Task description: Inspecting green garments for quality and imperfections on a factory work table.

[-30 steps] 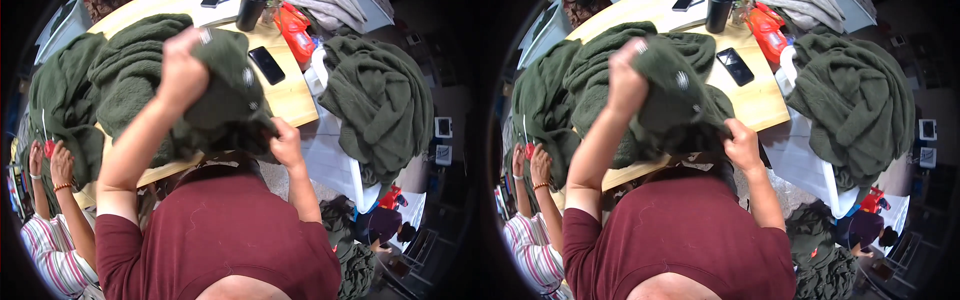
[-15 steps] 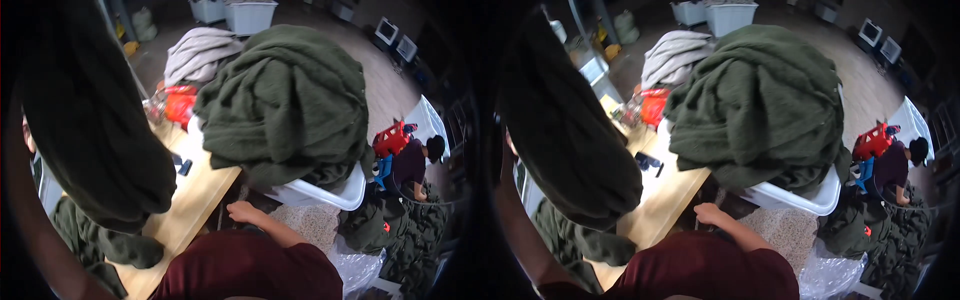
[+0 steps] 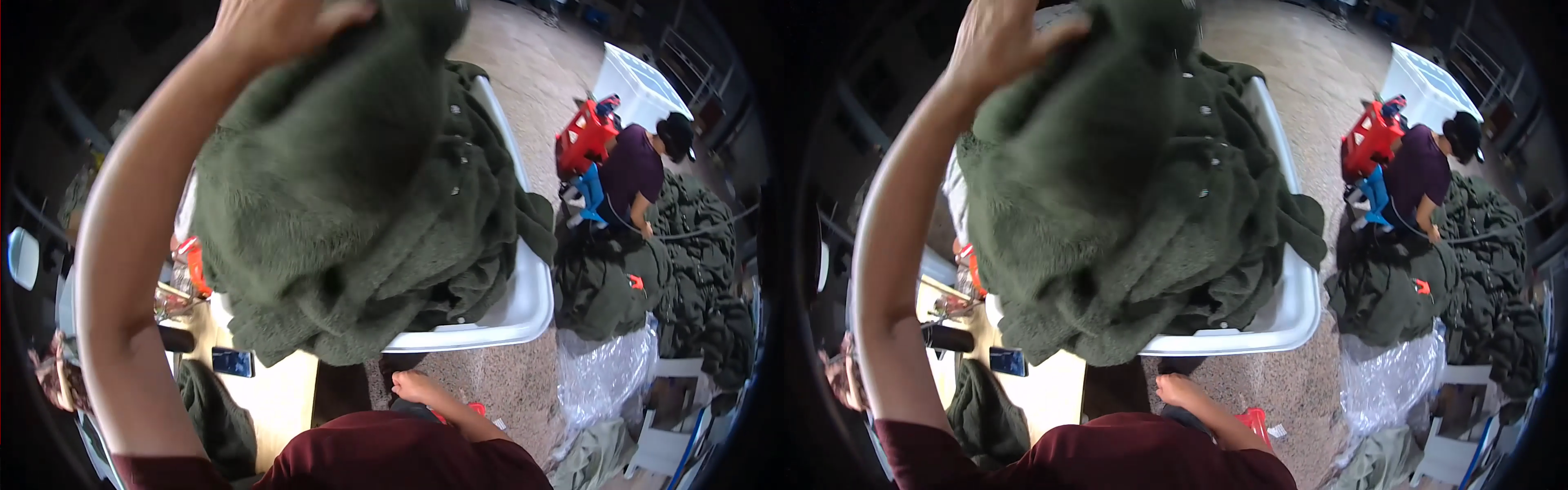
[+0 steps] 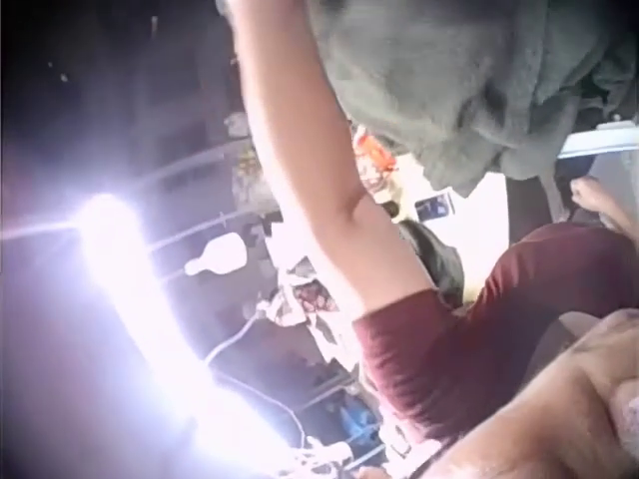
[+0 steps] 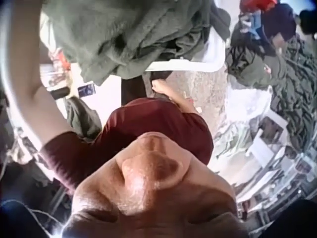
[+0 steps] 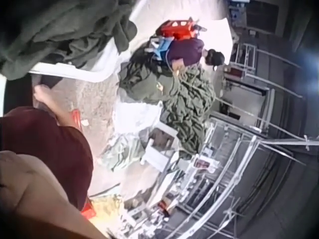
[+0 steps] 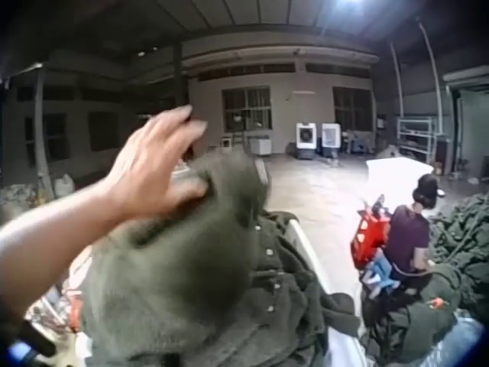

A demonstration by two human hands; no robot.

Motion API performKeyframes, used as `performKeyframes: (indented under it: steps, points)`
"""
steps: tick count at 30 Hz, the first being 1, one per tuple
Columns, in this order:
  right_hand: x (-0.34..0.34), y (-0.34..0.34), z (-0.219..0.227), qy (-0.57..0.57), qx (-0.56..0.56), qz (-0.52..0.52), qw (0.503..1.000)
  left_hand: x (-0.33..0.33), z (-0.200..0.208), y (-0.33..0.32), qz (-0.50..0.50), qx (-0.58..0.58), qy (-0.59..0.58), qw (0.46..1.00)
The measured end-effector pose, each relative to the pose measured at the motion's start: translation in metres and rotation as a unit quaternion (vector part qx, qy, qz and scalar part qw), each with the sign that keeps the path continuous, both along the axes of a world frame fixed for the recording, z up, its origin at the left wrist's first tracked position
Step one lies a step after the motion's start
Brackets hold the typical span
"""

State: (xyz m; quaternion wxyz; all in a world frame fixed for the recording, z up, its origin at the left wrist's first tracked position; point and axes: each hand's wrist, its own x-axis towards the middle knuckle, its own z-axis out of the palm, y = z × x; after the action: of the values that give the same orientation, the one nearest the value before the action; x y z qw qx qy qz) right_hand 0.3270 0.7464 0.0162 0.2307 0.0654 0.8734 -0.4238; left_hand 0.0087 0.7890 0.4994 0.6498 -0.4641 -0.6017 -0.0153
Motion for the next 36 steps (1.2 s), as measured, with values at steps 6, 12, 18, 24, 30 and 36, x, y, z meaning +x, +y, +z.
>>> performKeyframes:
  steps: [6,12,18,24,30,36]
  points:
    - [0.011,-0.001,-0.017,-0.043,-0.031,0.034,0.998,-0.021,-0.263,-0.037,0.025,-0.166,-0.644,0.747]
    - [-0.018,0.000,-0.002,-0.005,-0.002,0.039,0.999,0.014,-0.347,-0.032,-0.160,-0.246,-0.614,0.733]
    - [-0.043,-0.020,0.057,0.007,-0.084,0.111,0.990,0.038,-0.289,-0.063,-0.201,-0.244,-0.408,0.857]
    - [-0.080,-0.065,0.066,-0.005,-0.074,0.265,0.961,0.141,-0.224,-0.179,-0.174,-0.150,-0.449,0.864]
    - [-0.088,-0.146,0.084,0.024,-0.060,0.386,0.920,0.233,-0.227,-0.393,0.096,-0.023,-0.579,0.810]
    - [-0.065,-0.302,0.110,0.273,-0.112,0.460,0.837,0.378,-0.219,-0.602,0.481,0.288,-0.400,0.725]
